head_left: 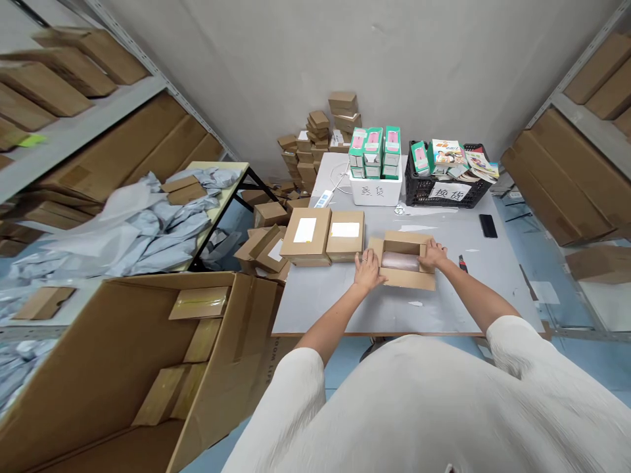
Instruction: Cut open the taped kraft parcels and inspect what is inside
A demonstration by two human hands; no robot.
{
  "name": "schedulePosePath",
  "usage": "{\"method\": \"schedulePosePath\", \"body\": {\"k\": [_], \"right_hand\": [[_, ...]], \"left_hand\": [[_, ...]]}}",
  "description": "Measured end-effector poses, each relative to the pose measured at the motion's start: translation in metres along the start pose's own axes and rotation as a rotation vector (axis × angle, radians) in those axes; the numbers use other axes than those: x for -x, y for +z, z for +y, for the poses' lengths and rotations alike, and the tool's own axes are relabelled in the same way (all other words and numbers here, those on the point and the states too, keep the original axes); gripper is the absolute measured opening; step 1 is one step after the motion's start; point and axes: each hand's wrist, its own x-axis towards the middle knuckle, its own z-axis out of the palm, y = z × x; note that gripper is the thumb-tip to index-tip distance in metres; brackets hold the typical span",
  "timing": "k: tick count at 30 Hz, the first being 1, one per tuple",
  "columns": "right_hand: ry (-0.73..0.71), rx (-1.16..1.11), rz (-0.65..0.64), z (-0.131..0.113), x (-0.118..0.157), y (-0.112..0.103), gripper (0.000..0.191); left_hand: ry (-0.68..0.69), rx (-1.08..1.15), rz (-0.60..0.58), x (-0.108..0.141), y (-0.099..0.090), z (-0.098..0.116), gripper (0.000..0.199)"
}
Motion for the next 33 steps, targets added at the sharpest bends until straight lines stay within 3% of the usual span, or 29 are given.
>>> {"method": "schedulePosePath", "body": {"k": [3,10,15,20,25,30,33], "right_hand": [[-0.002,-0.03,-0.018,0.0,0.002,-0.005,0.096],[-0.078,-0.185,-0.06,0.021,0.012,-0.021,0.071],[-0.127,-0.326,-0.009,0.05,0.015,-0.028,0.073],[-0.137,-0.415,0.066,0.091,0.02,-0.024,0.065],[-0.013,-0.457,0.105,0.115,0.028,-0.007,0.08],[0.028,-0.228,0.137,0.104,0.034,-0.005,0.084],[-0.119,-0.014,0.184,0.076,0.036,-0.018,0.087]], "left_hand": [[0.049,0.047,-0.101,-0.015,0.001,-0.003,0.1],[0.163,0.171,-0.38,-0.067,0.002,-0.014,0.158],[0.225,0.187,-0.507,-0.098,0.004,-0.015,0.169],[0.244,0.172,-0.496,-0.1,0.007,-0.015,0.169],[0.245,0.225,-0.416,-0.085,0.014,-0.019,0.163],[0.303,0.298,-0.362,-0.082,0.018,-0.028,0.158],[0.288,0.301,-0.363,-0.082,0.019,-0.028,0.159]]}}
